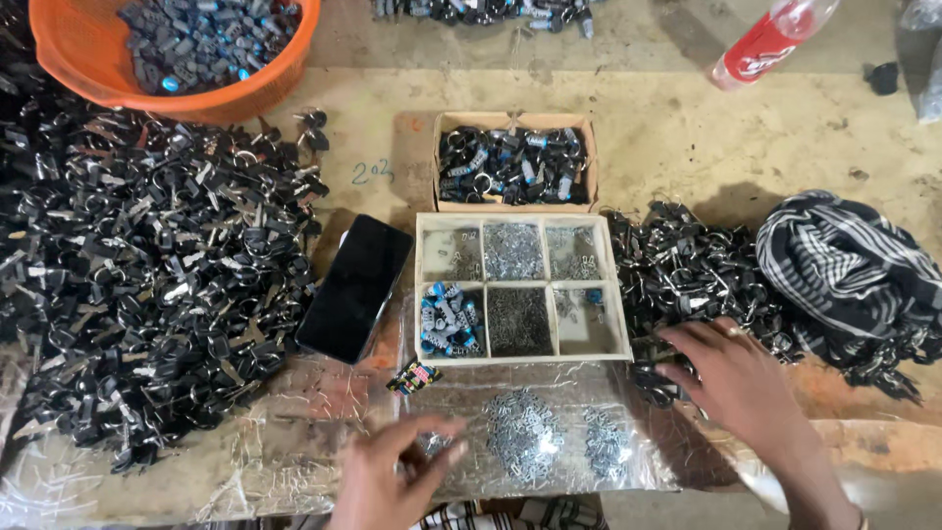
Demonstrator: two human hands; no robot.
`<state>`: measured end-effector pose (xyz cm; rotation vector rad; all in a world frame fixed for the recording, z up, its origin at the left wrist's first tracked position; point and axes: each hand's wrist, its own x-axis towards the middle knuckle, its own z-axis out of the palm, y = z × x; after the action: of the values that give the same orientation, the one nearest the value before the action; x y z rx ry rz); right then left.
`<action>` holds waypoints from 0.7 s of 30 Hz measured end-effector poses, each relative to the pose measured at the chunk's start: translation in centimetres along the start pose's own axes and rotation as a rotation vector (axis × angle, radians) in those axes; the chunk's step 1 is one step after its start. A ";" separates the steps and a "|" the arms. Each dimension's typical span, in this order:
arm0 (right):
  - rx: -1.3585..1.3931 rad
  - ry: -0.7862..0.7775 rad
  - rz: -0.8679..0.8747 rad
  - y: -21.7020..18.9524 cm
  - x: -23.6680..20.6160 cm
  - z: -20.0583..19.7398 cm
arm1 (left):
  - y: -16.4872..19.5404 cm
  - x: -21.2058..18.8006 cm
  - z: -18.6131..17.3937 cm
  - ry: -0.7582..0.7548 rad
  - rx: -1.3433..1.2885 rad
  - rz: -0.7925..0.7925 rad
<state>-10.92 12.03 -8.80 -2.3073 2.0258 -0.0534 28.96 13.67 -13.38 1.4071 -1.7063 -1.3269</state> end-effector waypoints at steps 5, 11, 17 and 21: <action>-0.177 0.248 0.166 -0.5 -3.0 2.1 | 4.6 6.2 -1.5 -0.026 0.420 0.108; 0.138 0.437 0.220 0.0 -3.6 1.8 | 6.3 10.9 -0.6 0.063 0.744 0.412; 0.264 0.353 0.234 -0.2 -3.9 0.7 | 4.9 13.7 0.8 -0.080 0.904 0.371; 0.463 0.270 0.313 -1.6 -3.9 0.5 | 4.9 13.6 0.8 -0.080 0.811 0.364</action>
<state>-9.84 16.10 -9.08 -1.7622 2.1751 -0.7622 22.30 0.93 -11.41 1.3262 -2.5616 -0.4943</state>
